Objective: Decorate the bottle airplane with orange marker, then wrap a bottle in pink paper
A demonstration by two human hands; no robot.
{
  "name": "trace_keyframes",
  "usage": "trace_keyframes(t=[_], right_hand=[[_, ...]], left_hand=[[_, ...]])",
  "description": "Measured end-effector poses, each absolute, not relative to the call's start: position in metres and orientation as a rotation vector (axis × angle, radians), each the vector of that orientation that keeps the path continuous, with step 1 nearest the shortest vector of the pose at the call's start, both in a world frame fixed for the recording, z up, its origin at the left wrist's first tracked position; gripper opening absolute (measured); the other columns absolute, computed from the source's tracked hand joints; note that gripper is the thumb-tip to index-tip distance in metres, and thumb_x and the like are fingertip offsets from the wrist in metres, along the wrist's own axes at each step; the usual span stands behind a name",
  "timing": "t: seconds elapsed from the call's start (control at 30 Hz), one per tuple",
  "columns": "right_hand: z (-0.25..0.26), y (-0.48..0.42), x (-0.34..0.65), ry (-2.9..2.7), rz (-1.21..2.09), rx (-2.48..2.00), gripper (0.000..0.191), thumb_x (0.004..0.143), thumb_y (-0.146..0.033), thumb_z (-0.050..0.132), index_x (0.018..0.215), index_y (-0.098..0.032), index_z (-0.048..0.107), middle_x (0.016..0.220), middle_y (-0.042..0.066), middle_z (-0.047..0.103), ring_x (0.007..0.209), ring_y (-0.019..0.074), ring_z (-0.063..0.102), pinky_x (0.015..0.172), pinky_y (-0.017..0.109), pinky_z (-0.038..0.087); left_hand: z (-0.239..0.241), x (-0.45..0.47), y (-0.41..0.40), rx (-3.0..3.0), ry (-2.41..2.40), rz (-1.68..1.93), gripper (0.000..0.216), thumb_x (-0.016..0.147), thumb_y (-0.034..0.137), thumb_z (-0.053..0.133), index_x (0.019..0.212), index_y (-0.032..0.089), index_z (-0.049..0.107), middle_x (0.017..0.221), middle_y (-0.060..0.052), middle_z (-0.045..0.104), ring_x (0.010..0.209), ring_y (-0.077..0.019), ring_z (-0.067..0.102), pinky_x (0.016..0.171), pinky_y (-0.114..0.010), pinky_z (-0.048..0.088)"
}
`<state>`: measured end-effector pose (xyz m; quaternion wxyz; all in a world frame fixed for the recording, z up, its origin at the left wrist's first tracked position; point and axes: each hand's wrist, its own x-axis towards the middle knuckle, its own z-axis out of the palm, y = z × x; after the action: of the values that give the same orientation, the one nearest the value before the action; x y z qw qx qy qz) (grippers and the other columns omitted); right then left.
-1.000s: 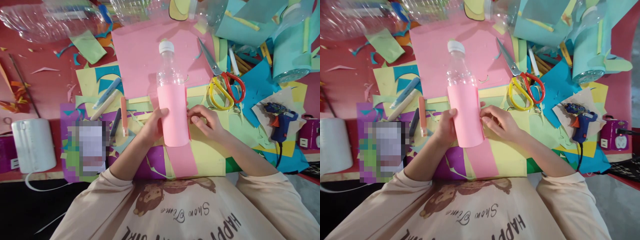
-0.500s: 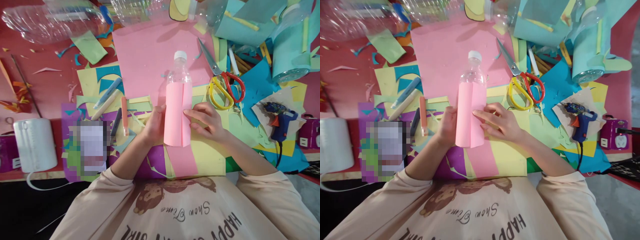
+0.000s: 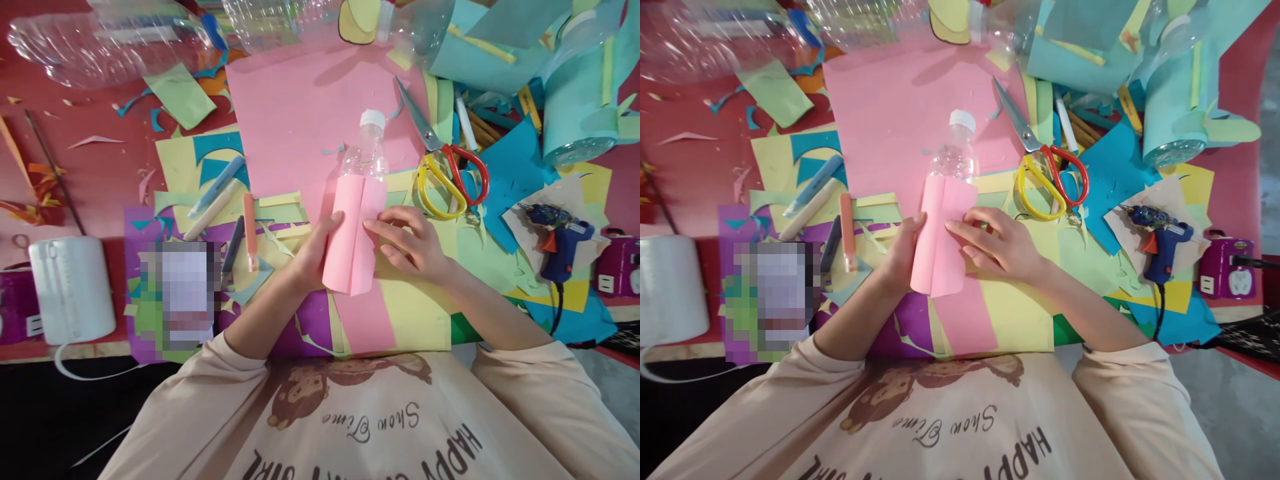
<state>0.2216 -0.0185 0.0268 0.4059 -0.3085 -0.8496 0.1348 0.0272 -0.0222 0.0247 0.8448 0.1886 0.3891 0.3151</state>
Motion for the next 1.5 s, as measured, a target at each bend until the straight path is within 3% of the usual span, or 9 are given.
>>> trace_keyframes(t=[0.47, 0.87, 1.13, 1.5], right_hand=[[0.0276, -0.0163, 0.2215, -2.091, 0.435, -0.864, 0.046, 0.099, -0.022, 0.036, 0.143, -0.029, 0.042, 0.114, 0.008, 0.054, 0.104, 0.0207, 0.059, 0.089, 0.039, 0.056], [0.0261, -0.0143, 0.2237, -2.057, 0.398, -0.941, 0.048, 0.099, -0.027, 0.037, 0.146, -0.034, 0.037, 0.116, 0.008, 0.054, 0.108, 0.0217, 0.057, 0.091, 0.04, 0.055], [0.0255, -0.0141, 0.2221, -2.066, 0.426, -0.969, 0.052, 0.098, -0.021, 0.036, 0.148, -0.032, 0.034, 0.116, 0.008, 0.051, 0.106, 0.021, 0.056, 0.089, 0.039, 0.056], [0.0282, -0.021, 0.2163, -2.21, 0.274, -0.785, 0.047, 0.095, -0.019, 0.042, 0.141, -0.026, 0.043, 0.116, 0.011, 0.062, 0.105, 0.0226, 0.062, 0.084, 0.04, 0.057]], left_hand=[[0.0227, 0.0259, -0.0211, 0.404, 0.835, 0.617, 0.061, 0.071, 0.067, 0.058, 0.104, 0.015, 0.066, 0.094, -0.012, 0.075, 0.106, -0.0341, 0.067, 0.095, -0.045, 0.054], [0.0277, 0.0266, -0.0219, 0.453, 0.851, 0.612, 0.062, 0.073, 0.064, 0.058, 0.109, 0.014, 0.063, 0.098, -0.014, 0.075, 0.106, -0.034, 0.067, 0.095, -0.045, 0.053], [0.027, 0.0263, -0.0217, 0.554, 0.953, 0.709, 0.066, 0.076, 0.057, 0.063, 0.127, 0.016, 0.054, 0.113, -0.011, 0.071, 0.102, -0.0306, 0.068, 0.085, -0.039, 0.056], [0.0266, 0.0247, -0.0165, 0.425, 0.942, 0.754, 0.063, 0.075, 0.064, 0.061, 0.114, 0.014, 0.062, 0.099, -0.012, 0.074, 0.103, -0.0315, 0.068, 0.091, -0.041, 0.055]])
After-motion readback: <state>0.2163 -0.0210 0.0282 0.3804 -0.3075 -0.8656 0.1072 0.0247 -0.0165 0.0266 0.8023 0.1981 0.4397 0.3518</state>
